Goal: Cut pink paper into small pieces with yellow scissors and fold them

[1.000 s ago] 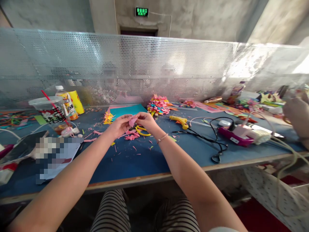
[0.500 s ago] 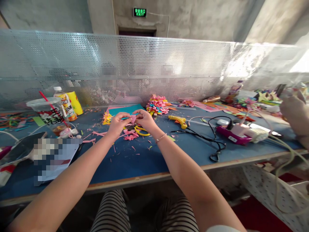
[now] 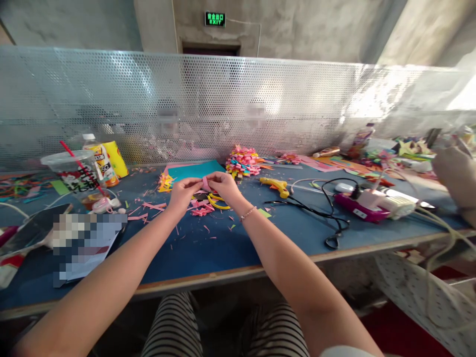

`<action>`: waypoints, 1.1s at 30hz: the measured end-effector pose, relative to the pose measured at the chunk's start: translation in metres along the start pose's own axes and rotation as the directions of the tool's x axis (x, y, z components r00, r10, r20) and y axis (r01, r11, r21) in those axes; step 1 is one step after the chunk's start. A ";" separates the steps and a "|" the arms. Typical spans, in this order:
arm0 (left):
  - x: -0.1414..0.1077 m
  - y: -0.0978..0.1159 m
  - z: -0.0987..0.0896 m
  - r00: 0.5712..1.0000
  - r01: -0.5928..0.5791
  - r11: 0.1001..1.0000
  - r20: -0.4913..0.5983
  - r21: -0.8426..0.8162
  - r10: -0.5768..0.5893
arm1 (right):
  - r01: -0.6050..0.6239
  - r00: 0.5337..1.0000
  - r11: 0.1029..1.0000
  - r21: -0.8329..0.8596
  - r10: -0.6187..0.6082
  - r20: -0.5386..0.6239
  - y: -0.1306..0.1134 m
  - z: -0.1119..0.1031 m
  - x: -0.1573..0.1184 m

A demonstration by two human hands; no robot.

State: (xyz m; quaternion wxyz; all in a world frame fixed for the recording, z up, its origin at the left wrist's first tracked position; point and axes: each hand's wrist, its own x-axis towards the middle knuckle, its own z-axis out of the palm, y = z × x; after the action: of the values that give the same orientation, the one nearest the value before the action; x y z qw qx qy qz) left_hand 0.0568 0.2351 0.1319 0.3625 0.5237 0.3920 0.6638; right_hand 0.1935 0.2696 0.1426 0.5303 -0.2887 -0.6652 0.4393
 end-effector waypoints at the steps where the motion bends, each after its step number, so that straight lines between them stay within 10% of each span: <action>1: 0.000 0.000 0.001 1.000 0.010 1.000 -0.004 -0.010 -0.010 | 0.009 1.000 1.000 -0.020 -0.009 -0.013 0.000 0.000 0.000; 25: -0.002 0.000 0.004 0.989 0.117 0.959 -0.053 -0.256 -0.135 | 0.205 0.978 0.940 -0.273 -0.206 0.025 -0.010 -0.002 -0.003; 33: 0.004 -0.006 0.002 0.996 -0.001 0.972 -0.083 -0.234 -0.019 | 0.192 0.980 0.928 -0.319 -0.162 0.116 -0.004 0.003 -0.005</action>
State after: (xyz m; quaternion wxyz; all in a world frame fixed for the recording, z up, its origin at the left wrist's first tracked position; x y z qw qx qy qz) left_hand 0.0579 0.2416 0.1288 0.4075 0.4471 0.3285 0.7254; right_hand 0.1920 0.2631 0.1439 0.4825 -0.2923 -0.7751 0.2847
